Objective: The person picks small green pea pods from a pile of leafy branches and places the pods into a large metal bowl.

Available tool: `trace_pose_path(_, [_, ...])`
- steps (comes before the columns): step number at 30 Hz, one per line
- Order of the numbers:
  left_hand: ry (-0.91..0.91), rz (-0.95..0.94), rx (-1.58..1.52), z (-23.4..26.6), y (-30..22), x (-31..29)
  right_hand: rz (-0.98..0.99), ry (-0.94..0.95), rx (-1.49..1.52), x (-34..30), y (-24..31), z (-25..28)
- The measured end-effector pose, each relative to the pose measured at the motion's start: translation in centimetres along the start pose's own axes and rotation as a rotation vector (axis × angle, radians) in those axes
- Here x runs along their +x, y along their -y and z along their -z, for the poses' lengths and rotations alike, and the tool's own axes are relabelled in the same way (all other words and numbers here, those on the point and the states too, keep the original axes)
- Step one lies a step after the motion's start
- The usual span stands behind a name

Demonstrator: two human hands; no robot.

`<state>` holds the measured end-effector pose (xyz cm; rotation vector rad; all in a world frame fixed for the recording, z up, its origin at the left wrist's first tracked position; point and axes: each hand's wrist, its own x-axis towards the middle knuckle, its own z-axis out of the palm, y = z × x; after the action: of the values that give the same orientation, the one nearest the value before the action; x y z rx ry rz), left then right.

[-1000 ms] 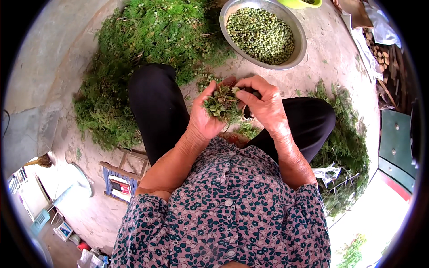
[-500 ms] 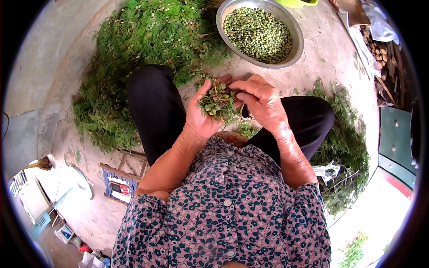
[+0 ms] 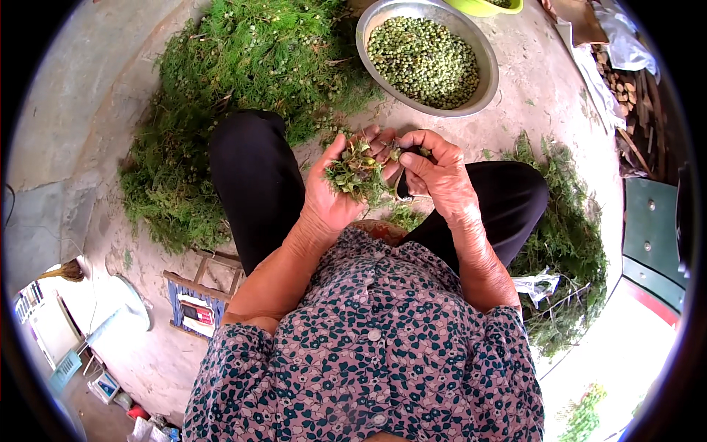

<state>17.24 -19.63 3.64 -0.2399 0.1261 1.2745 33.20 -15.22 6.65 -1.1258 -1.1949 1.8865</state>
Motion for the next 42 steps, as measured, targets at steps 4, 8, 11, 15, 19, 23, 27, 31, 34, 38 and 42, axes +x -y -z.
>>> trace_pose_path(4, [0.050,0.004,-0.031,0.6,-0.1,0.0,-0.005,0.031,0.183,0.2,-0.1,0.5])
trace_pose_path(8, [0.055,-0.024,0.012,0.6,-0.1,0.2,-0.007,0.003,0.332,0.5,-0.5,1.5])
trace_pose_path(11, [-0.051,-0.070,0.028,0.4,-0.2,0.1,-0.028,-0.017,0.481,0.9,-1.0,1.8])
trace_pose_path(15, [-0.026,-0.078,0.017,0.7,-0.5,0.0,-0.038,-0.056,0.599,2.1,-1.8,2.6])
trace_pose_path(19, [-0.004,-0.065,0.018,0.6,-0.4,0.4,0.173,0.022,0.570,7.2,-0.5,8.7])
trace_pose_path(23, [0.029,-0.072,0.024,0.9,-0.9,0.3,0.212,-0.301,0.640,10.7,3.8,10.9])
trace_pose_path(27, [0.024,-0.109,-0.004,0.6,-1.0,0.2,0.179,-0.414,0.186,7.9,3.0,8.0])
trace_pose_path(31, [0.003,-0.147,0.008,0.6,-1.1,0.5,0.224,-0.072,-0.265,1.3,1.5,1.1])
trace_pose_path(34, [-0.063,-0.137,0.023,0.9,-1.2,0.6,0.260,0.086,-0.556,-0.8,0.8,-2.6])
trace_pose_path(38, [-0.069,-0.168,0.018,0.3,-0.7,0.8,0.594,-0.056,-0.745,0.3,-1.7,-3.9])
trace_pose_path(42, [-0.075,-0.142,0.008,0.6,-0.8,0.8,0.229,-0.115,-0.259,0.3,-1.7,-3.9])
